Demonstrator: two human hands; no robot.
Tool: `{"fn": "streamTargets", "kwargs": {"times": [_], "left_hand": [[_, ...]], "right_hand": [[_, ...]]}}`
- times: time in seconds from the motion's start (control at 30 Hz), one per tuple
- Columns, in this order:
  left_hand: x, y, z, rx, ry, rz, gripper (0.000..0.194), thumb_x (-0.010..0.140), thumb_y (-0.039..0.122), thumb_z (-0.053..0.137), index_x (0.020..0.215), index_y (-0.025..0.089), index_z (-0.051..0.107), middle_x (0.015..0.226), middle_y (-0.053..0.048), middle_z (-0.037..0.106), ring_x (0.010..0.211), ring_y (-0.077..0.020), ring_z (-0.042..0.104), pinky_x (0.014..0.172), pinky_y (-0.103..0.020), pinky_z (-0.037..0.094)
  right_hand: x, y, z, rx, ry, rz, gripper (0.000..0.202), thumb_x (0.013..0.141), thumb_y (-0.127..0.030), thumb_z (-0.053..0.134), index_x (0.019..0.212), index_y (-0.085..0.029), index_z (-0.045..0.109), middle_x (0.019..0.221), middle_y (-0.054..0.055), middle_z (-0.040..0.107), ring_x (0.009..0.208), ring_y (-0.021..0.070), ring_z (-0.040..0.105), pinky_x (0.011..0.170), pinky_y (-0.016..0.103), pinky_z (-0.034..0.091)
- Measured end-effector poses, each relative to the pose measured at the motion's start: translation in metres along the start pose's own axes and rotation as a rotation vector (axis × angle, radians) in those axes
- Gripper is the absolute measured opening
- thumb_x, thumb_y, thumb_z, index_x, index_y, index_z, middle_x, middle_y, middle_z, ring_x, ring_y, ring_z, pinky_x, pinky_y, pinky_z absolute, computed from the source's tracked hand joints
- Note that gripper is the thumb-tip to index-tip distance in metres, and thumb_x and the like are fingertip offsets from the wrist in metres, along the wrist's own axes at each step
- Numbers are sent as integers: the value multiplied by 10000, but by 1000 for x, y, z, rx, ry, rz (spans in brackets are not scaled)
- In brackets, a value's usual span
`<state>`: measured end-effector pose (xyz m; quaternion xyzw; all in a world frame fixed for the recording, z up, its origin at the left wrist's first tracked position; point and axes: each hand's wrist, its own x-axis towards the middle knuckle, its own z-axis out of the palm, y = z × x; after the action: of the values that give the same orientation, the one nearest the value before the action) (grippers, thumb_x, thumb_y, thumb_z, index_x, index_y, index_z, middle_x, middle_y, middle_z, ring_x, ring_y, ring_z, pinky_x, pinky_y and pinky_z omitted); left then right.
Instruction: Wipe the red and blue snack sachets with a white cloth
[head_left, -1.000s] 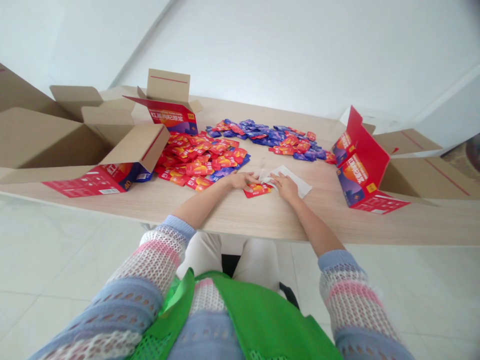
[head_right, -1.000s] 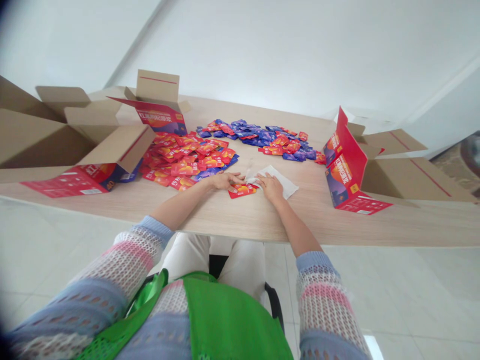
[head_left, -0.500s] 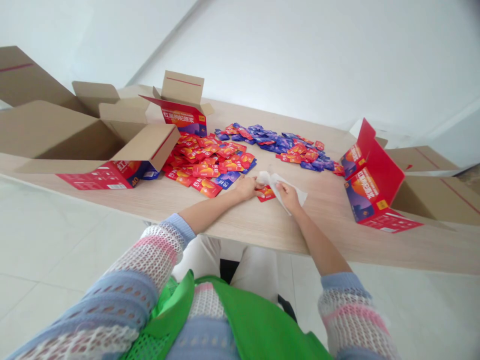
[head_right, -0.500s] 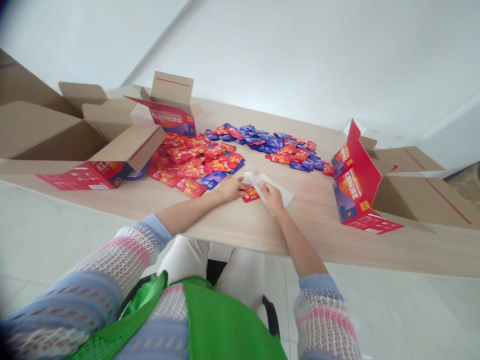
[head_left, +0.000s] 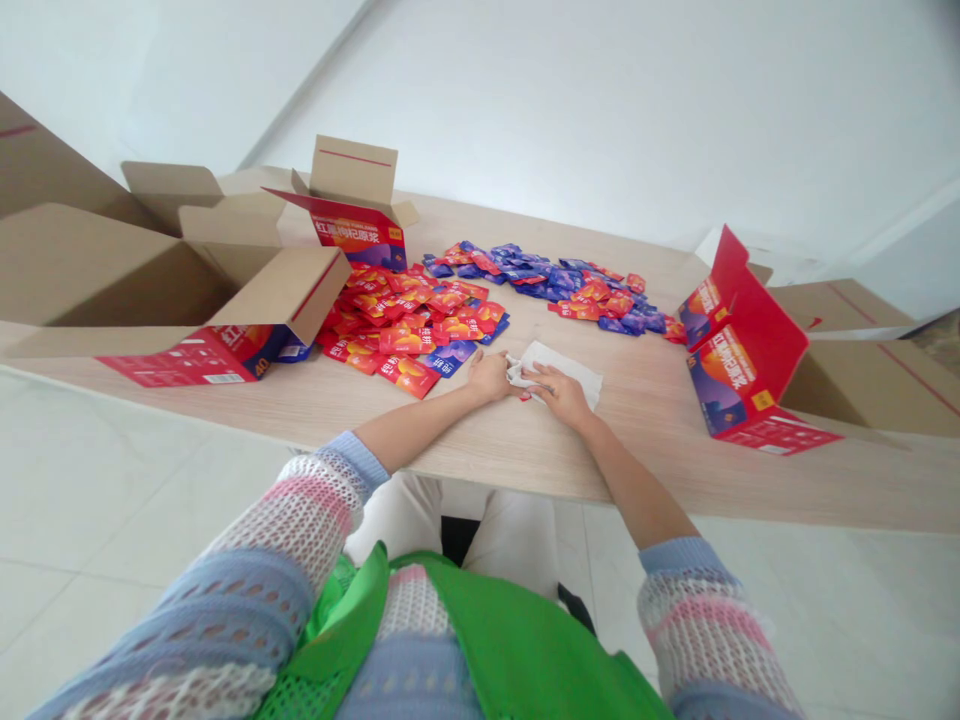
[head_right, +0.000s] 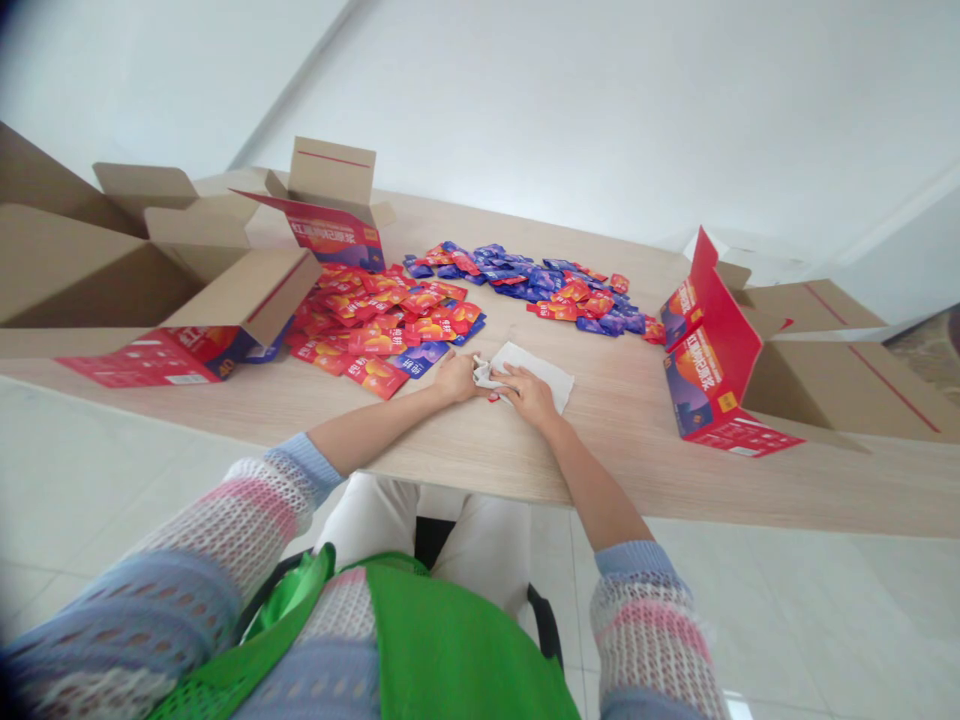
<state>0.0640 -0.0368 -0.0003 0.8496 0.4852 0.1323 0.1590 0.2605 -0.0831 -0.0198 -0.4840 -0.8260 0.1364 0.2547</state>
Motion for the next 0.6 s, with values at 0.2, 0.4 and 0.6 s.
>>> {"fn": "streamTargets", "kwargs": {"times": [0.2, 0.4, 0.6], "left_hand": [[-4, -8, 2, -20, 49, 94, 538, 610, 637, 698, 981, 247, 700, 1129, -54, 669, 1266, -251, 450, 1118, -418, 183], [-3, -11, 6, -13, 130, 106, 620, 561, 691, 693, 984, 238, 717, 1192, -64, 633, 1235, -274, 460, 1105, -415, 205], [-2, -10, 13, 41, 133, 128, 606, 620, 696, 639, 1093, 318, 674, 1263, -21, 595, 1290, -257, 411, 1128, -441, 153]], "right_hand": [[1, 9, -1, 336, -54, 64, 385, 854, -515, 531, 1066, -249, 712, 1107, 2, 692, 1095, 258, 601, 990, 394, 418], [9, 9, -7, 544, -85, 126, 440, 834, -521, 540, 1022, -166, 721, 914, 22, 718, 836, 216, 648, 750, 294, 485], [10, 6, -3, 366, 36, 97, 397, 844, -495, 539, 1012, -189, 729, 928, 27, 720, 868, 226, 648, 761, 295, 476]]}}
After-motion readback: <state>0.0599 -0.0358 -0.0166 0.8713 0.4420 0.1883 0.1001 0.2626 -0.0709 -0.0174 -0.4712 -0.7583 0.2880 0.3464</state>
